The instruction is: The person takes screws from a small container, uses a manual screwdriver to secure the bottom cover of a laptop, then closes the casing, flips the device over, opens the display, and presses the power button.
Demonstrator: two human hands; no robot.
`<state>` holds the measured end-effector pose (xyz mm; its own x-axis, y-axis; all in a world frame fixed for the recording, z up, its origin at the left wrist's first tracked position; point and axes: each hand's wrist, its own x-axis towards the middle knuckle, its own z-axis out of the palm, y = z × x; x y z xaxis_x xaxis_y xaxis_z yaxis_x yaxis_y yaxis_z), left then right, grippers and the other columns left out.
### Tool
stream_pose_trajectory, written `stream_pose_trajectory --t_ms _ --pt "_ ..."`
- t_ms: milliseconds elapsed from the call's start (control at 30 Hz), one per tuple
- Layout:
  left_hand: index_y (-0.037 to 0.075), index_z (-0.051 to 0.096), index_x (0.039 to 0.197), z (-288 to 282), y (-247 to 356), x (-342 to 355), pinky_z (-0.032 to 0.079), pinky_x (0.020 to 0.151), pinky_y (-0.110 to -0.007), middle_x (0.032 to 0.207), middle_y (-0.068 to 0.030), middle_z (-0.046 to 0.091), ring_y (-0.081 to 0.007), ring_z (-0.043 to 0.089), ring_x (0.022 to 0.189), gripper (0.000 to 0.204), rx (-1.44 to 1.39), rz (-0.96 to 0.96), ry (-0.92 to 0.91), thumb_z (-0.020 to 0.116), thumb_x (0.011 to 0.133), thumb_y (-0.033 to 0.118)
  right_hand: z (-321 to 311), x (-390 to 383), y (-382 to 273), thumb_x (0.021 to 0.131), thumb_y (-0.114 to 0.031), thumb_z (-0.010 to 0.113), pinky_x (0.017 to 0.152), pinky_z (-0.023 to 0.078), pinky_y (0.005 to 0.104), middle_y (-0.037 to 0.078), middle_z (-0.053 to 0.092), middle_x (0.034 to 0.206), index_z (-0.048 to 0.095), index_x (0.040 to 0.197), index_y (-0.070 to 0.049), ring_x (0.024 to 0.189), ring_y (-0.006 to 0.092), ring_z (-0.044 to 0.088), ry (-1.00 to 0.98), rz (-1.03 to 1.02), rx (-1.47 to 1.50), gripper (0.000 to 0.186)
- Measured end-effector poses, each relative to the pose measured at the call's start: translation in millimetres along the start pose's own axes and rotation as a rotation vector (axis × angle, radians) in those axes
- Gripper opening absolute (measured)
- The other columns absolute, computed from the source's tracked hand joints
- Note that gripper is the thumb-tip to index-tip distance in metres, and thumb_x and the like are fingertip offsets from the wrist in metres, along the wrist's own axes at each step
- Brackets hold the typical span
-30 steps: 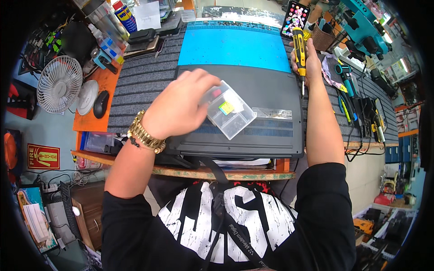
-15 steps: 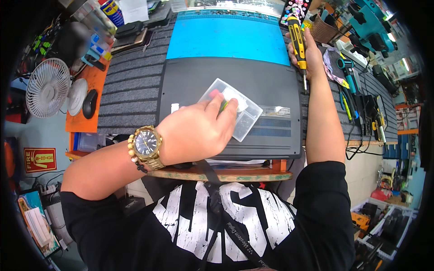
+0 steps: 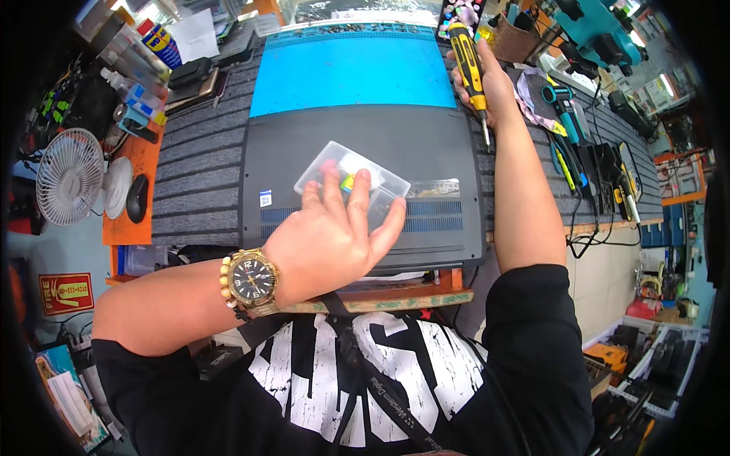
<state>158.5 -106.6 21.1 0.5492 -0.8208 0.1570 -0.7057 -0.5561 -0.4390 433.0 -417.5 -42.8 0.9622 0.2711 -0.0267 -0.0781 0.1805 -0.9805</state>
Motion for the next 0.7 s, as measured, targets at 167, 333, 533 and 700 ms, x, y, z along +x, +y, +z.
stream_pose_trajectory --t_ms 167,333,533,700 --pt "0.004 0.062 0.161 -3.1 4.8 1.7 0.071 0.087 -0.062 0.139 -0.0425 0.072 -0.0629 0.078 0.117 0.056 0.010 0.006 -0.069 0.065 0.107 0.021 0.5 -6.0 -0.2 0.123 -0.067 0.035 0.046 0.047 0.0237 0.004 0.066 0.082 0.067 0.138 0.000 0.051 0.0099 0.057 -0.002 -0.031 -0.076 0.076" --pt "0.004 0.062 0.161 -3.1 7.3 2.7 0.071 0.088 -0.062 0.139 -0.0419 0.072 -0.0623 0.077 0.119 0.054 0.045 -0.004 -0.064 0.064 0.108 0.019 4.6 -5.5 -1.6 0.124 -0.065 0.036 0.046 0.047 0.0232 0.005 0.066 0.080 0.068 0.135 0.001 0.050 0.0103 0.058 0.028 -0.032 -0.073 0.073" --pt "0.003 0.061 0.163 -3.9 12.7 2.3 0.072 0.086 -0.056 0.140 -0.0414 0.072 -0.0604 0.078 0.118 0.057 0.086 0.006 -0.102 0.064 0.107 0.016 1.6 -3.3 2.3 0.123 -0.065 0.037 0.047 0.048 0.0232 0.004 0.066 0.080 0.068 0.136 0.000 0.052 0.0096 0.059 0.021 -0.059 -0.090 0.073" --pt "0.001 0.063 0.161 -3.3 13.3 0.6 0.072 0.085 -0.053 0.143 -0.0422 0.071 -0.0587 0.080 0.114 0.057 0.073 0.025 -0.106 0.065 0.107 0.017 -0.3 7.3 5.5 0.120 -0.063 0.052 0.041 0.044 0.0317 0.005 0.064 0.067 0.073 0.111 -0.009 0.045 0.0184 0.057 0.050 0.060 0.154 0.059"
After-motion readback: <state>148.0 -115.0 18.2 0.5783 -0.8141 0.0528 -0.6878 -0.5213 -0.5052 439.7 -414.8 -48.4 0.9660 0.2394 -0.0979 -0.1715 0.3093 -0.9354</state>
